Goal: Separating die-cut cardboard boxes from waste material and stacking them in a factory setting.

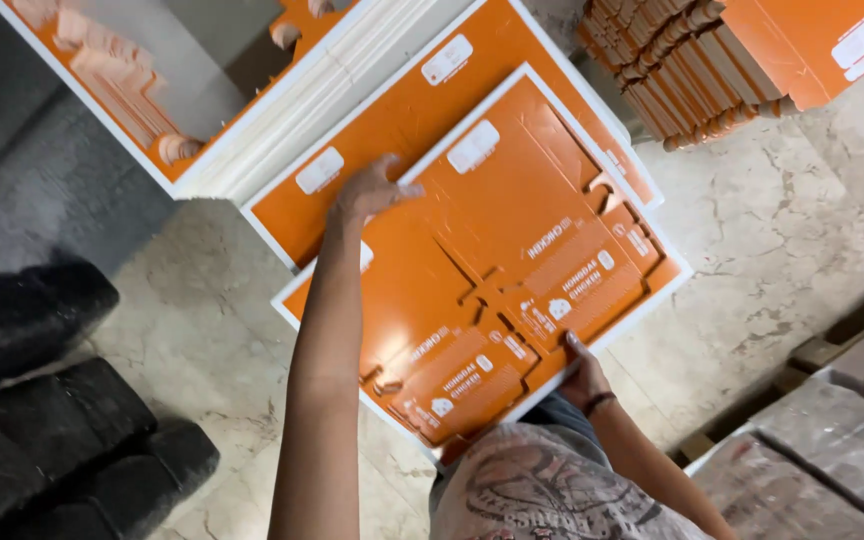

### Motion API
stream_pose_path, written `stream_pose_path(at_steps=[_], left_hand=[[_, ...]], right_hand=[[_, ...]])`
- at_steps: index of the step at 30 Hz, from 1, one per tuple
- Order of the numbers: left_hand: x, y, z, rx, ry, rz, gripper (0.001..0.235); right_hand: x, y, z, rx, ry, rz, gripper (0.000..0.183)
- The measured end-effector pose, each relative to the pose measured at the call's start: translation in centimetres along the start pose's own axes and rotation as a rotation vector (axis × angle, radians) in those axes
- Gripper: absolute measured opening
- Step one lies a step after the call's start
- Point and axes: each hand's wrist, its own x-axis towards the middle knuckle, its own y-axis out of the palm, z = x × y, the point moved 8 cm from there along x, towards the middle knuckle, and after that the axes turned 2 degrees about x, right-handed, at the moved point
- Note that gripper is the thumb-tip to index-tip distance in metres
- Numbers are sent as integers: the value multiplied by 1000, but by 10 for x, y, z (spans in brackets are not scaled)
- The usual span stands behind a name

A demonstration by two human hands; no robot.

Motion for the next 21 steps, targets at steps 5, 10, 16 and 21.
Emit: stream_pose_path(at_steps=[5, 10, 16, 21], left_hand=[[-69, -8, -83, 156, -39, 409, 96], [-52, 16, -99, 105, 175, 411, 66], [-193, -47, -219, -36, 477, 339, 19], [-260, -78, -209, -259, 639, 203, 35]], right_hand=[[23, -31, -6, -21, 33, 63, 31], [-63, 3, 8, -11, -65, 49, 33], [-36, -87, 72, -40, -395, 57, 30], [-181, -47, 206, -284, -900, 13, 38]])
